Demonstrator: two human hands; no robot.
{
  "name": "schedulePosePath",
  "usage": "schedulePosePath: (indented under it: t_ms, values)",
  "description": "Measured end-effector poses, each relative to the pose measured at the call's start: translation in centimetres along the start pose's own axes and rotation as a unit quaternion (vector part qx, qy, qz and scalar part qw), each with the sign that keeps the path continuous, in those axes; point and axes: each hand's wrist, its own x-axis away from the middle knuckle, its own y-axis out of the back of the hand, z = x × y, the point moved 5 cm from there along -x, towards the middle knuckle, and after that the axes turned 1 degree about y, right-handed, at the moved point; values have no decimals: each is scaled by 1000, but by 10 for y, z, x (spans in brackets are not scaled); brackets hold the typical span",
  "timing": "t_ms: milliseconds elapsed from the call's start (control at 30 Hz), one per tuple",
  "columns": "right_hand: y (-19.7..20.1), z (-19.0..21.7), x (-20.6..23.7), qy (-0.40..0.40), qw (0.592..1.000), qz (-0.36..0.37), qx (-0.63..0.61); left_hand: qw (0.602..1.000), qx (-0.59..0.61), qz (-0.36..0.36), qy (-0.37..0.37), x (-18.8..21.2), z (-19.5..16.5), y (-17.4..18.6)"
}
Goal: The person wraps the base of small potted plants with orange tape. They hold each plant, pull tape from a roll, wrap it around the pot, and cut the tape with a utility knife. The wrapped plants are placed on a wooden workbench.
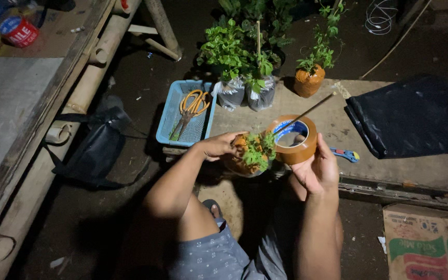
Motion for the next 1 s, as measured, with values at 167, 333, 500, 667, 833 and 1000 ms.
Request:
schedulePosePath:
  t_ms: [167,333,500,667,833,1000]
  values:
    - [-13,-1,7,-3,999,1,42,989,-55,-127,55,3,0,10]
    - [-19,-21,2,59,990,-11,127,986,154,-48,-26,-4,9,8]
    - [-14,-34,-2,100,989,11,112,977,209,7,44,-6,26,1]
    - [11,-18,-14,77,994,-43,-59,973,225,22,45,3,12,-10]
    - [31,-12,-23,89,991,-76,-71,969,237,2,63,0,13,-28]
    - [46,-11,-26,128,982,-129,-58,983,170,19,59,-8,21,-46]
